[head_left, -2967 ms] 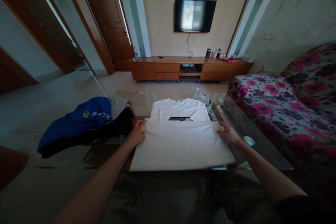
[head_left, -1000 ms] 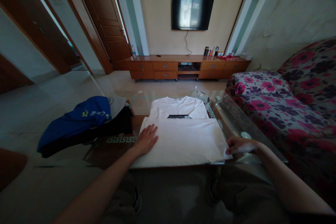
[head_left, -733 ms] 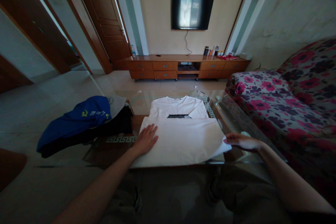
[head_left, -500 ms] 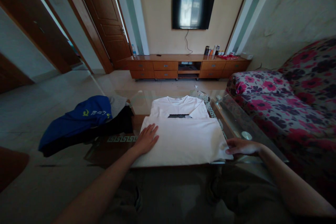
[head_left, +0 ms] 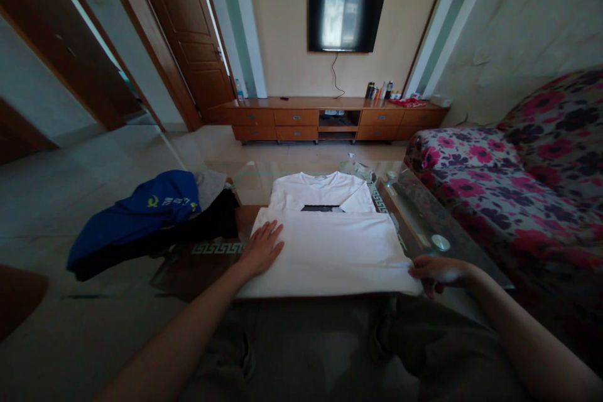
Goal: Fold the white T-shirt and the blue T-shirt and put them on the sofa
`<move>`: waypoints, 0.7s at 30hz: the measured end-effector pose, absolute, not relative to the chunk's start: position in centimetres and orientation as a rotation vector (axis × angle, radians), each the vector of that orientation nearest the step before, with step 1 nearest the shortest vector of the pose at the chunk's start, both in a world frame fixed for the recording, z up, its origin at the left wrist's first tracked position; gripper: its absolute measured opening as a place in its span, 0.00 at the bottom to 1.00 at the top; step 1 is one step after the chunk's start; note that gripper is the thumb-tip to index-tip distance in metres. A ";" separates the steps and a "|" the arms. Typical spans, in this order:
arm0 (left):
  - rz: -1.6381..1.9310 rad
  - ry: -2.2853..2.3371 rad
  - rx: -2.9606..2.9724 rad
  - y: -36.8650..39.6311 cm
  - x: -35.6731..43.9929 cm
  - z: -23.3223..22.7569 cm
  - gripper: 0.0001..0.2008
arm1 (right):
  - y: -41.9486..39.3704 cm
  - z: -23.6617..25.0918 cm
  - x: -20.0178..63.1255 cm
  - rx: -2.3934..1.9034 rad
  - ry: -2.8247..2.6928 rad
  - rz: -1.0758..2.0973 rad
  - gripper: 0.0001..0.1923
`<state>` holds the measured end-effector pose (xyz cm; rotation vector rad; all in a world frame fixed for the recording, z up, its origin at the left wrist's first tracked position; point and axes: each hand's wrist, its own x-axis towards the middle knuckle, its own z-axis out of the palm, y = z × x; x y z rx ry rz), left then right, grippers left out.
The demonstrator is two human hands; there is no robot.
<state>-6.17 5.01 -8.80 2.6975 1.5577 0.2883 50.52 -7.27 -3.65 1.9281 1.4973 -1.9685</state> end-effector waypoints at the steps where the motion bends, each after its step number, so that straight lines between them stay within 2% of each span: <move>1: 0.295 1.571 2.695 5.0 -6.1 -8.8 0.30 | -7.1 -3.6 50.3 1.947 1.516 -1.951 0.30; 5: 0.298 1.659 2.650 5.7 -5.5 -8.8 0.30 | -5.3 -3.2 49.1 2.189 1.753 -1.761 0.29; 9: 0.278 1.740 2.583 7.2 -4.9 -8.8 0.30 | -4.3 -2.5 48.5 2.390 1.959 -1.656 0.32; 13: 0.229 1.694 2.584 7.8 -5.1 -8.9 0.33 | -5.8 -2.2 49.5 2.082 1.887 -1.815 0.32; 16: 0.199 1.608 2.634 7.5 -5.8 -8.6 0.34 | -6.5 -2.0 50.8 1.820 1.764 -1.758 0.32; 18: 0.184 1.558 2.666 7.2 -6.3 -8.2 0.34 | -5.9 -2.0 51.2 1.919 1.769 -1.516 0.31; 21: 0.175 1.522 2.693 6.6 -6.6 -7.8 0.35 | -3.7 -2.4 50.0 2.411 1.907 -0.808 0.30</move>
